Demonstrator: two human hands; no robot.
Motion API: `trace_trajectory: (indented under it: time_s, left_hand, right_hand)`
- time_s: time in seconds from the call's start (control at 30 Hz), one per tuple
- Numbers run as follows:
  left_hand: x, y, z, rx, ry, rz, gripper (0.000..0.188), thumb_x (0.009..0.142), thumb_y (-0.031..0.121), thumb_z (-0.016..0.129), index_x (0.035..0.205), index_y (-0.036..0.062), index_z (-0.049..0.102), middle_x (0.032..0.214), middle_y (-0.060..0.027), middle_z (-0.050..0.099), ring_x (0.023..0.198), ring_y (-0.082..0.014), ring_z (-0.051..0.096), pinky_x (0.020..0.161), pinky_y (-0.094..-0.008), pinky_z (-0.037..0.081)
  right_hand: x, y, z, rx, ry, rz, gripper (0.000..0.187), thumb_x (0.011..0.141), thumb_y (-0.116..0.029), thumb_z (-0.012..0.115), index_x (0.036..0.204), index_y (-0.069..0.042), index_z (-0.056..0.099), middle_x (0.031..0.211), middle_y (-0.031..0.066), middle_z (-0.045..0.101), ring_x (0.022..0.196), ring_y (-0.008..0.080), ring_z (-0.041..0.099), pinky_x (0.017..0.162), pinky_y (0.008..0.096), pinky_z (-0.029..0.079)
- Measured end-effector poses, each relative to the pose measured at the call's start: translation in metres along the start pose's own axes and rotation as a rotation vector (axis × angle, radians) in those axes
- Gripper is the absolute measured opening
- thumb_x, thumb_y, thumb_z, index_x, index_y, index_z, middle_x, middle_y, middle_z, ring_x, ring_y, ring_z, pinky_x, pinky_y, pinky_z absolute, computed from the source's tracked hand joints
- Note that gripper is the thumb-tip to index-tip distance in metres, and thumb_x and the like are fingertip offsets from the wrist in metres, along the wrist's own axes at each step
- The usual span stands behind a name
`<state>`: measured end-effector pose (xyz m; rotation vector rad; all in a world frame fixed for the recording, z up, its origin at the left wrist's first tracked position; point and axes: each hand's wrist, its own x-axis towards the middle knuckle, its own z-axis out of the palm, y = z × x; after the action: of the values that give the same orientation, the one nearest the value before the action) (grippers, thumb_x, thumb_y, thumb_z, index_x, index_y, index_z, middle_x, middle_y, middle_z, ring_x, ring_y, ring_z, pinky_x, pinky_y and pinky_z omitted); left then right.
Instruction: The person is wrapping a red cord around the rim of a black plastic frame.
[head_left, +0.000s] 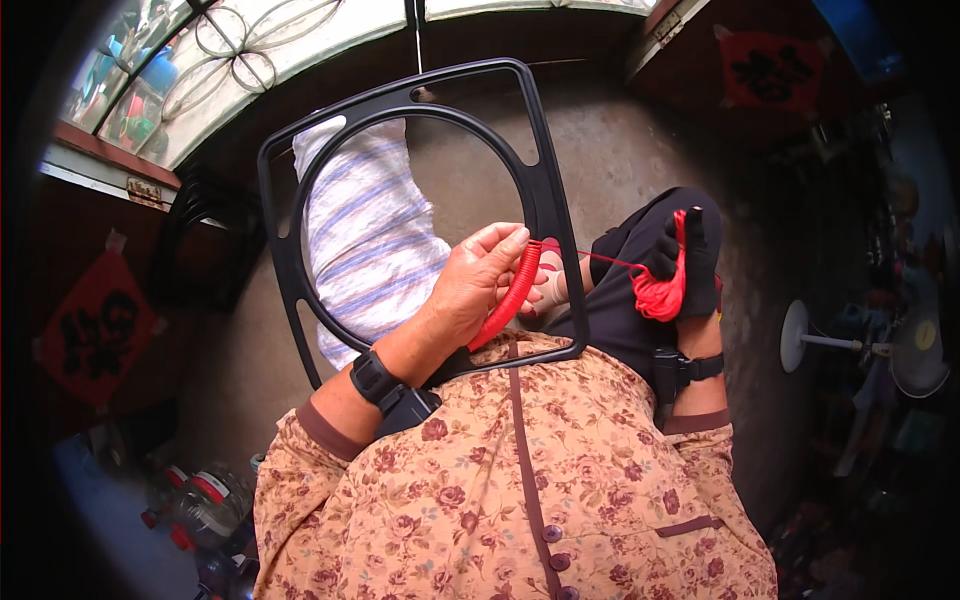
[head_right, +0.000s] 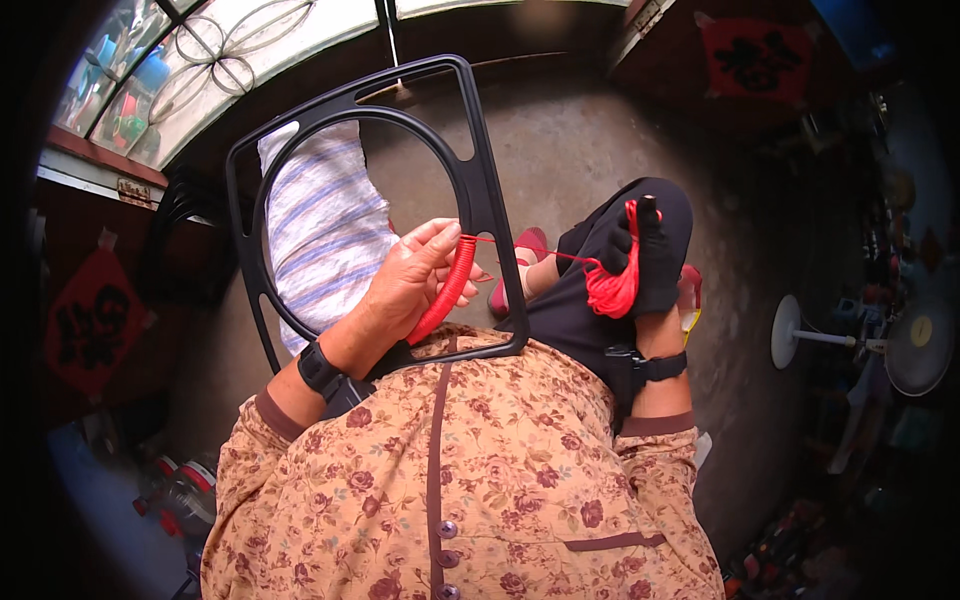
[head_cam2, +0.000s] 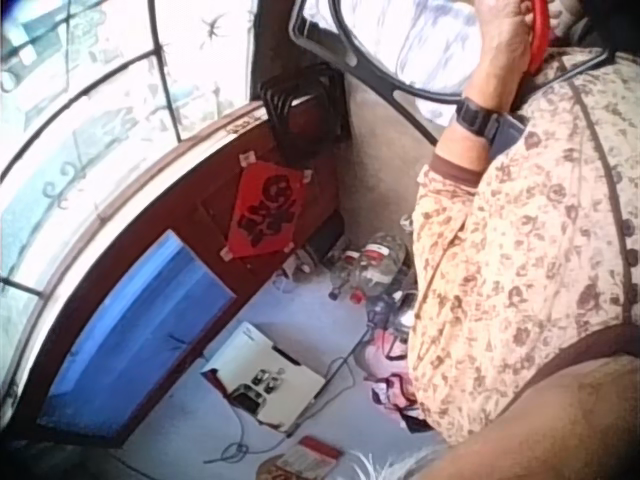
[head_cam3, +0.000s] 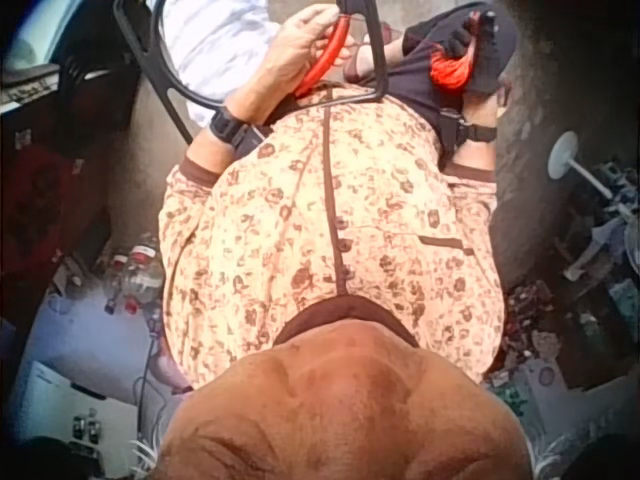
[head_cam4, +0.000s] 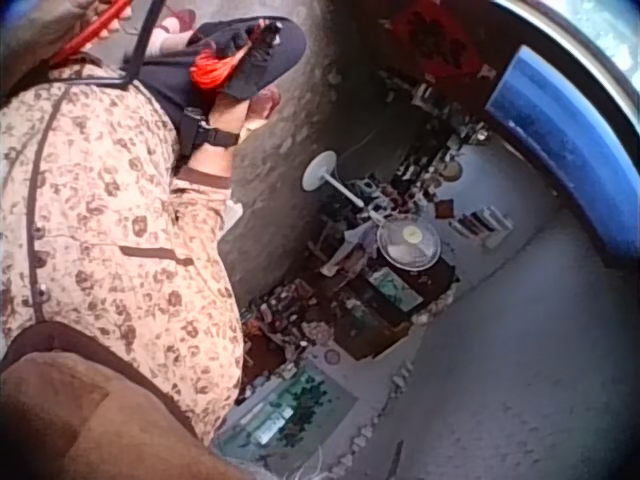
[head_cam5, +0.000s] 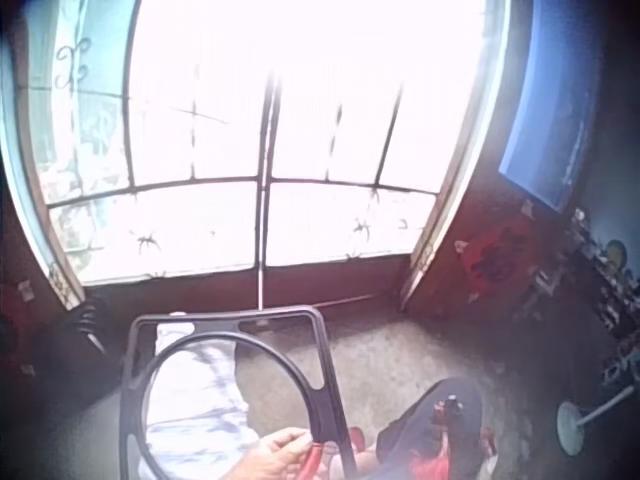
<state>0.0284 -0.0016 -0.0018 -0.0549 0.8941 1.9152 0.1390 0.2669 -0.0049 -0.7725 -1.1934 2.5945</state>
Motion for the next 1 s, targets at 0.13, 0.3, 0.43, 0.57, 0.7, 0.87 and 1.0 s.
trace_trajectory:
  time_s: [0.13, 0.3, 0.43, 0.57, 0.7, 0.87, 1.0]
  left_hand:
    - [-0.003, 0.003, -0.005, 0.053, 0.015, -0.004, 0.021, 0.090, 0.023, 0.058, 0.101, 0.0057, 0.053, 0.078, -0.0144, 0.063, 0.061, -0.0196, 0.065, 0.052, -0.0274, 0.055]
    - [-0.015, 0.022, -0.007, 0.101, 0.057, -0.032, 0.019, 0.089, 0.021, 0.058, 0.100, 0.0058, 0.054, 0.079, -0.0143, 0.063, 0.059, -0.0190, 0.064, 0.050, -0.0256, 0.053]
    - [-0.027, 0.017, -0.007, 0.090, 0.069, 0.042, 0.020, 0.090, 0.021, 0.058, 0.100, 0.0048, 0.055, 0.078, -0.0135, 0.064, 0.059, -0.0179, 0.064, 0.050, -0.0247, 0.053]
    - [-0.034, 0.018, -0.009, 0.086, 0.035, 0.033, 0.020, 0.090, 0.020, 0.058, 0.101, 0.0040, 0.056, 0.077, -0.0125, 0.064, 0.057, -0.0173, 0.063, 0.049, -0.0241, 0.053]
    - [-0.034, 0.019, -0.012, 0.090, 0.011, 0.017, 0.019, 0.090, 0.021, 0.058, 0.100, 0.0043, 0.056, 0.076, -0.0120, 0.064, 0.056, -0.0169, 0.063, 0.049, -0.0240, 0.053]
    - [-0.033, 0.018, -0.016, 0.083, -0.013, 0.009, 0.020, 0.091, 0.022, 0.057, 0.100, 0.0037, 0.056, 0.074, -0.0107, 0.064, 0.055, -0.0152, 0.062, 0.048, -0.0229, 0.052]
    - [-0.040, 0.021, -0.005, 0.277, -0.008, 0.028, 0.027, 0.093, 0.028, 0.052, 0.101, 0.0025, 0.058, 0.071, -0.0079, 0.063, 0.053, -0.0109, 0.060, 0.045, -0.0195, 0.049]
  right_hand:
    - [0.014, 0.019, 0.013, -0.175, -0.021, -0.088, 0.023, 0.090, -0.034, 0.057, 0.088, -0.011, 0.057, 0.068, 0.0002, 0.056, 0.058, 0.0109, 0.054, 0.052, 0.0237, 0.045]
    - [0.006, 0.041, 0.033, -0.160, -0.123, 0.223, 0.021, 0.087, -0.027, 0.061, 0.093, -0.006, 0.057, 0.081, 0.0043, 0.061, 0.073, 0.0152, 0.061, 0.069, 0.0303, 0.051]
    - [-0.004, 0.056, 0.060, -0.411, -0.158, 0.088, 0.020, 0.087, -0.020, 0.060, 0.099, -0.004, 0.058, 0.090, 0.0063, 0.062, 0.083, 0.0152, 0.061, 0.076, 0.0285, 0.050]
    - [-0.006, 0.064, 0.076, -0.517, -0.190, 0.083, 0.021, 0.089, -0.021, 0.058, 0.100, -0.003, 0.058, 0.090, 0.0049, 0.063, 0.082, 0.0123, 0.060, 0.076, 0.0264, 0.048]
    - [0.005, 0.074, 0.071, -0.751, -0.237, -0.030, 0.024, 0.090, -0.023, 0.057, 0.100, -0.001, 0.058, 0.090, 0.0055, 0.063, 0.079, 0.0114, 0.059, 0.072, 0.0261, 0.048]
    - [0.010, 0.078, 0.074, -0.727, -0.212, -0.061, 0.026, 0.092, -0.027, 0.053, 0.098, -0.002, 0.058, 0.083, 0.0057, 0.062, 0.072, 0.0118, 0.059, 0.068, 0.0260, 0.048]
    - [0.031, 0.082, 0.057, -0.231, -0.172, 0.220, 0.042, 0.093, -0.045, 0.045, 0.094, -0.005, 0.059, 0.079, 0.0060, 0.062, 0.068, 0.0133, 0.059, 0.065, 0.0258, 0.049]
